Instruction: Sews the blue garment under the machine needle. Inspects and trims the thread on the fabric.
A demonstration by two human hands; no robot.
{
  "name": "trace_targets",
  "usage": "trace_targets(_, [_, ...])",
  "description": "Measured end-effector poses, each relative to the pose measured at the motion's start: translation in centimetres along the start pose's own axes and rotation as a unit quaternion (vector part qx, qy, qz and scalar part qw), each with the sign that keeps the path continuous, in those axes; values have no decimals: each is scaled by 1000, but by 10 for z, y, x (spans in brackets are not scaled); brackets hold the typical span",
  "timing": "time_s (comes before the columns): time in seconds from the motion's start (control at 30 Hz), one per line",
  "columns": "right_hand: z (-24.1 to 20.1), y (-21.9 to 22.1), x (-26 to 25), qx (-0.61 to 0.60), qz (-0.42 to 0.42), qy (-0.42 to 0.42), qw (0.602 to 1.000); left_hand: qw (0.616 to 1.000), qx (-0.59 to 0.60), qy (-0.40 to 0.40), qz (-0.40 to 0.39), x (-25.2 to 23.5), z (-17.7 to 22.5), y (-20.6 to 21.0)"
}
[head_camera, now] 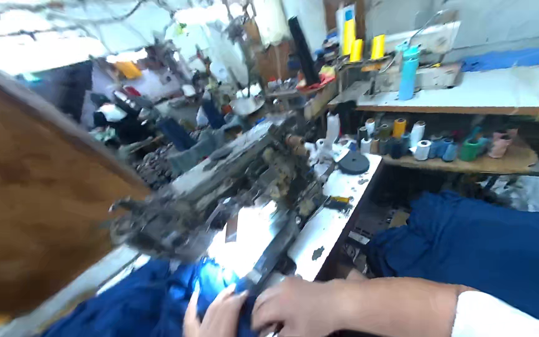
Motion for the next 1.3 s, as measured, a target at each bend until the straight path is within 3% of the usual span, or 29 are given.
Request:
trace_targets(0.1, [14, 7, 42, 8, 1, 41, 999, 989, -129, 57, 42, 33, -15, 18])
trace_targets(0.23, [31, 17, 67, -36, 61, 75, 995, 986, -152, 65, 33, 39, -2, 9])
trace_targets(0.43, [48, 27, 40, -24, 67, 82, 994, 980, -188, 60, -2, 15, -20, -4])
trace_targets(0.6, [74, 32, 0, 6, 77, 69, 995, 974, -217, 36, -58, -11, -58, -7])
trace_targets(0.8, [78, 29, -34, 49, 19, 111, 992, 971, -213, 22, -102, -16, -82, -15])
trace_targets(0.9, [70, 29, -38, 81, -59, 157, 982, 969, -204, -18, -136, -11, -65, -24])
trace_targets(1.0, [49, 33, -29, 91, -129, 172, 972, 980, -162, 1, -116, -4, -33, -12])
trace_targets(1.13, [28, 15, 5, 68, -16, 81, 994, 990, -108, 55, -68, 16, -24, 0])
trace_targets(1.3, [46, 16, 22, 11, 37, 90, 995, 986, -143, 63, -57, 17, -27, -19])
Point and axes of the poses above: each hand's wrist, its own x-axis away from the middle knuckle, its own y-axis out of the palm, z = x × y, the point moved 6 cm from there along -x, towards the middle knuckle, and after that the axes turned 3 degrees about y, right-handed, at the moved point
